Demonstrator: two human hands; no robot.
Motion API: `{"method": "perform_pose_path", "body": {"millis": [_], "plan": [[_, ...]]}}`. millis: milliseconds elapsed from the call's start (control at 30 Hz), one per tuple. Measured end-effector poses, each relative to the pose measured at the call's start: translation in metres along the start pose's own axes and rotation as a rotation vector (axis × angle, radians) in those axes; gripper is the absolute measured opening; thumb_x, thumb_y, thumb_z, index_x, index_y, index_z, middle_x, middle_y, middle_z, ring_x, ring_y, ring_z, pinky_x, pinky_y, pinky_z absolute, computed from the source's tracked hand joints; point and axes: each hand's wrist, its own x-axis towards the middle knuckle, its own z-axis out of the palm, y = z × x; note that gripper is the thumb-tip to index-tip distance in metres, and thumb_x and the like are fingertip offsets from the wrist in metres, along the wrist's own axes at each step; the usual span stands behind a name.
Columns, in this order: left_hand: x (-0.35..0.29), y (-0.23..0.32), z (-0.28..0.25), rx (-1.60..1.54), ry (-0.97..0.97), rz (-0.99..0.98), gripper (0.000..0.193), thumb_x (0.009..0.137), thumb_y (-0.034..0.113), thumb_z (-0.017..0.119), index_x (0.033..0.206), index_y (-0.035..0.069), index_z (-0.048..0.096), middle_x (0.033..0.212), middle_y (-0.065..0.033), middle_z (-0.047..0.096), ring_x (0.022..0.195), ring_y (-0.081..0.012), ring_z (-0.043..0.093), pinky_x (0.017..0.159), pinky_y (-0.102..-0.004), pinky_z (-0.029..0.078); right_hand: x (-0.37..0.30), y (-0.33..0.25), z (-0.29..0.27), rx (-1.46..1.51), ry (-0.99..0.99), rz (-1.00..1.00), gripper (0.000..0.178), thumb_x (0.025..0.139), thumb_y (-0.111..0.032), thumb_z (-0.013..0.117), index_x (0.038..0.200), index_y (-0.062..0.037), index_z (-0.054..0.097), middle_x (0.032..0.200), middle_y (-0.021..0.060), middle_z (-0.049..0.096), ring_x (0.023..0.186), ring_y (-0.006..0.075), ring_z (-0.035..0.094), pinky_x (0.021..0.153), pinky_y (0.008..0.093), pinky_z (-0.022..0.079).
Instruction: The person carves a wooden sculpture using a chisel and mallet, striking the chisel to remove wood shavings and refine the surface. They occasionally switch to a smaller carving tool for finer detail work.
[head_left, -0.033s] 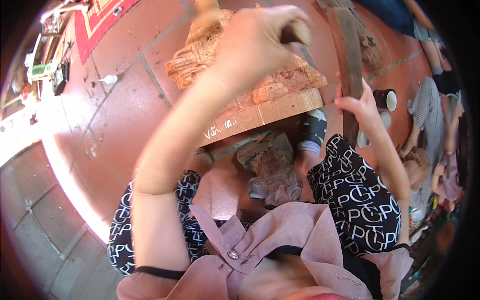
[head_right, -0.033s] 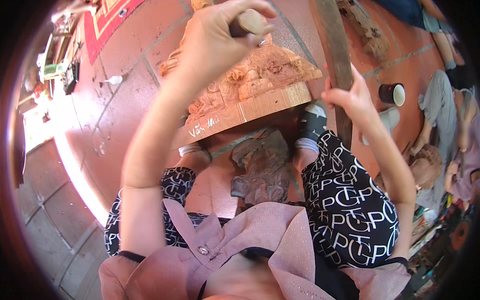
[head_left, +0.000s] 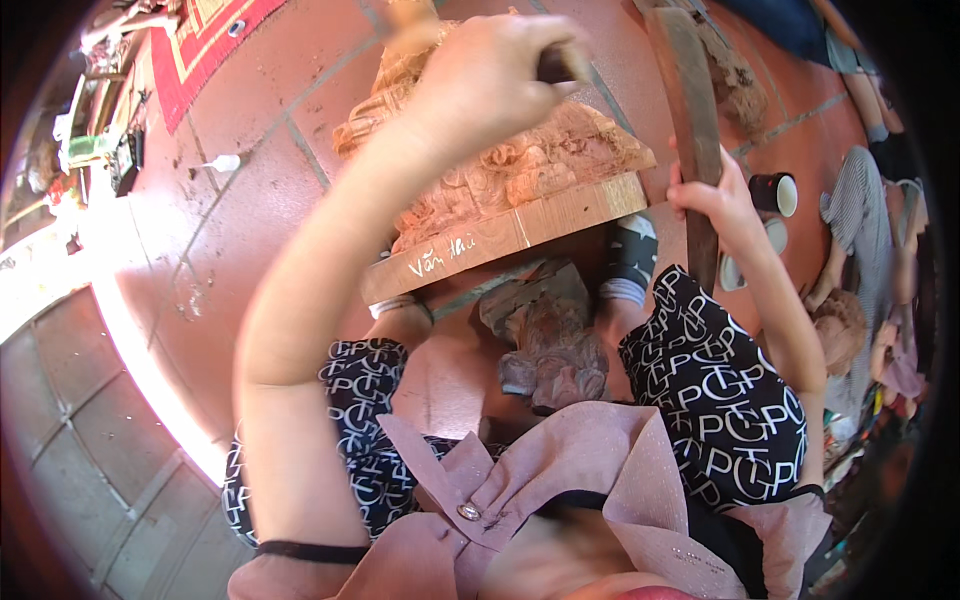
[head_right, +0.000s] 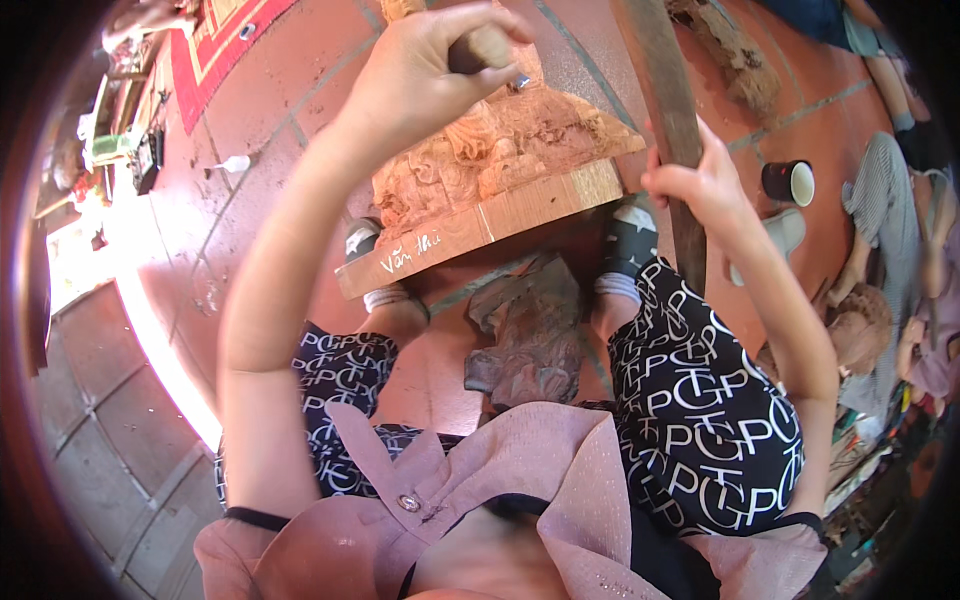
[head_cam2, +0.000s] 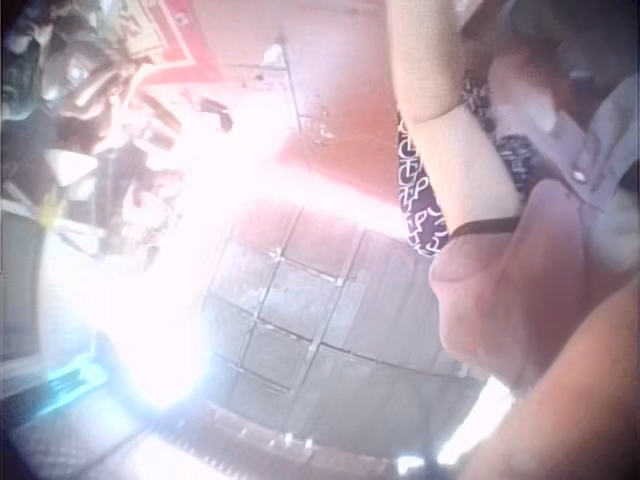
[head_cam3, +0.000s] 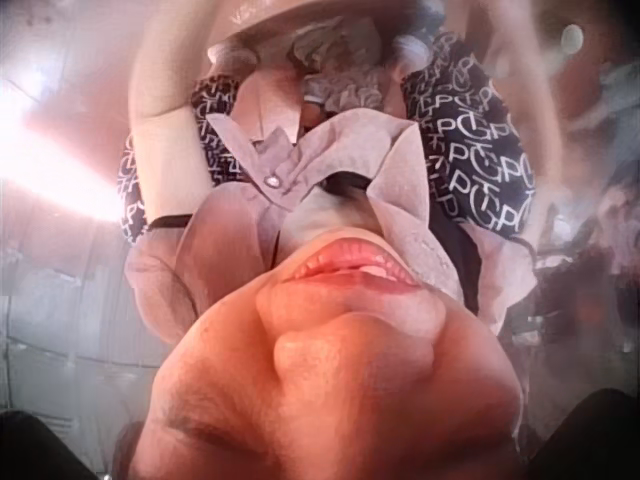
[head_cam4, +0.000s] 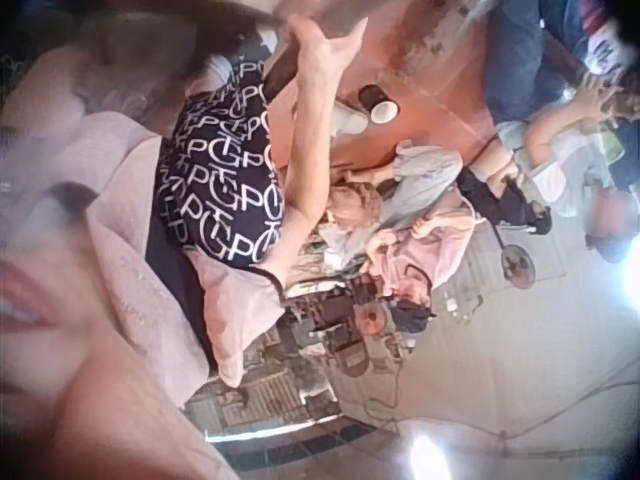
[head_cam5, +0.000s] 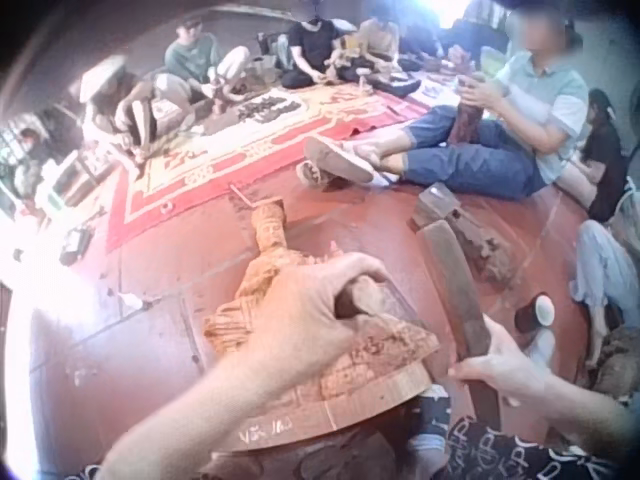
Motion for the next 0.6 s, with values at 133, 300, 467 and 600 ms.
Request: {"method": "perform_pose_path", "body": {"millis": [133,300,467,600], "plan": [[-0.032,-0.025,-0.016,0.224,-0.5,-0.112,0.063,0.073,-0.003,0.06,0.133,0.015,0.054,0.072,-0.0077,0.065,0.067,-0.0187,0.063,0.066,-0.0346,0.05,0.011,-0.001,-0.003,0.054,-0.082,0.06,0.054,0.072,-0.006,0.067,0.122,0.0015,0.048,0.082,0.0055,0.058,0.061,0.0124,0.058,0.054,0.0263,0.048],[-0.047,-0.036,-0.005,0.304,-0.821,-0.117,0.087,0.072,-0.004,0.056,0.15,0.022,0.031,0.072,-0.0126,0.063,0.07,-0.0286,0.063,0.068,-0.0418,0.049,0.015,-0.005,-0.007,-0.076,-0.119,0.098,0.054,0.072,-0.006,0.066,0.123,0.001,0.049,0.081,0.0048,0.058,0.06,0.0114,0.058,0.051,0.0248,0.047],[-0.057,-0.045,-0.035,0.611,-0.761,-0.147,0.051,0.073,-0.001,0.058,0.122,0.013,0.06,0.073,-0.0118,0.062,0.07,-0.0247,0.062,0.065,-0.0396,0.049,0.015,-0.002,-0.009,-0.087,-0.14,0.064,0.055,0.071,-0.007,0.065,0.124,0.001,0.049,0.081,0.0048,0.058,0.059,0.0114,0.058,0.05,0.0252,0.048],[-0.063,-0.027,-0.068,-0.065,-0.326,-0.37,0.028,0.084,0.01,0.062,0.112,0.008,0.063,0.076,-0.0043,0.058,0.076,-0.0194,0.061,0.07,-0.0358,0.051,0.013,0.001,-0.008,-0.04,-0.136,-0.003,0.044,0.071,-0.009,0.065,0.111,0.0033,0.05,0.075,0.007,0.059,0.058,0.0119,0.059,0.047,0.0256,0.049]]}}
